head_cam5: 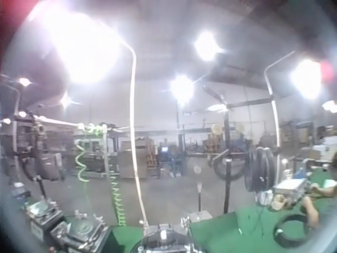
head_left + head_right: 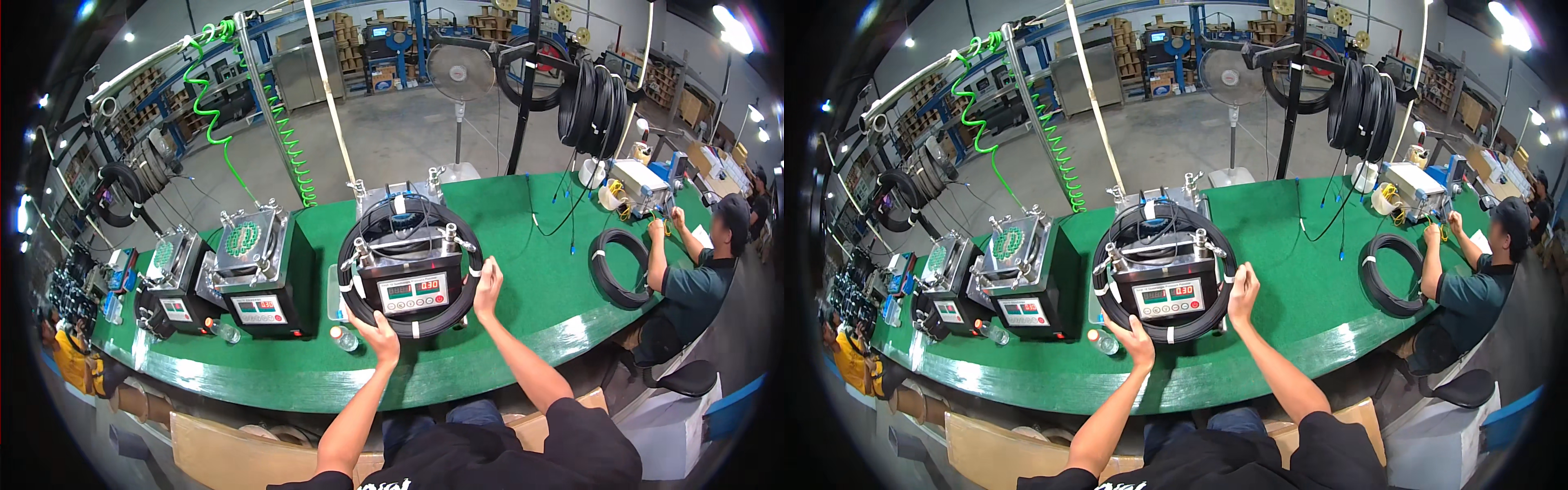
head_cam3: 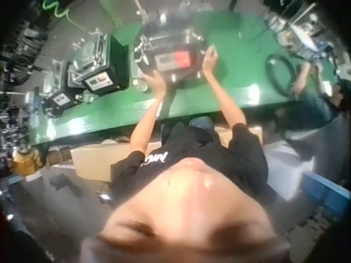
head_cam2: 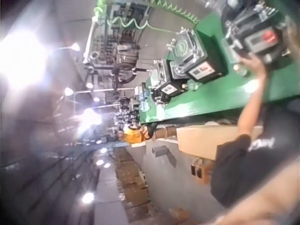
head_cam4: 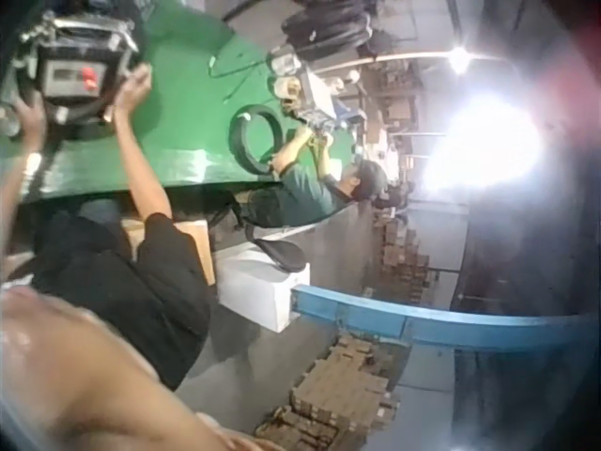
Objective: The person operates a wire winding machine to process and wind wire coils from a cable spool onto a machine base.
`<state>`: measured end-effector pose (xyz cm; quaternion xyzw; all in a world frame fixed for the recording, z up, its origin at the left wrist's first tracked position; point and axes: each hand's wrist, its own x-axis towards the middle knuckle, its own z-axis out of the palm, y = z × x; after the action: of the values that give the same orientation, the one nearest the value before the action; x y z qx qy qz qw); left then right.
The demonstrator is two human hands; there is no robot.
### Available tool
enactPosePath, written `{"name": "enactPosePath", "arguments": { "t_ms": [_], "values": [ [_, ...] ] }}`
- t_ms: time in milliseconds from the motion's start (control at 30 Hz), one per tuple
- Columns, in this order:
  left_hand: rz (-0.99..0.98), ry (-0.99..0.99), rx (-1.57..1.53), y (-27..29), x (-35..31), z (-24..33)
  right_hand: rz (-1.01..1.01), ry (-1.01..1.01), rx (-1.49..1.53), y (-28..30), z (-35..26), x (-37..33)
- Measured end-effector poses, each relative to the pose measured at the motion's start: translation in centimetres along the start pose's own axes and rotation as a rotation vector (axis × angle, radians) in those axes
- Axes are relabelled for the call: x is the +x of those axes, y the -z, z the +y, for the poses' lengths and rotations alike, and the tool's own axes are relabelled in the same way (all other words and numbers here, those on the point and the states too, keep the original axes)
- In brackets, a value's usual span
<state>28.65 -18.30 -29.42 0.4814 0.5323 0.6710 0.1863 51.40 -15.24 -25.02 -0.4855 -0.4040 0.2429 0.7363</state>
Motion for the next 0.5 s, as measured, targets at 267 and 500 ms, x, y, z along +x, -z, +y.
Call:
{"name": "enactPosePath", "arguments": {
  "t_ms": [267,500],
  "values": [
    [-0.006,-0.056,0.026,0.2,0.1,-1.3,-0.359,-0.208,0.089,-2.3,-1.3,11.8],
    [-0.002,-0.074,0.035,0.0,0.1,-0.8,-0.547,-0.132,-0.524,-10.3,-1.1,24.9]
  ]
}}
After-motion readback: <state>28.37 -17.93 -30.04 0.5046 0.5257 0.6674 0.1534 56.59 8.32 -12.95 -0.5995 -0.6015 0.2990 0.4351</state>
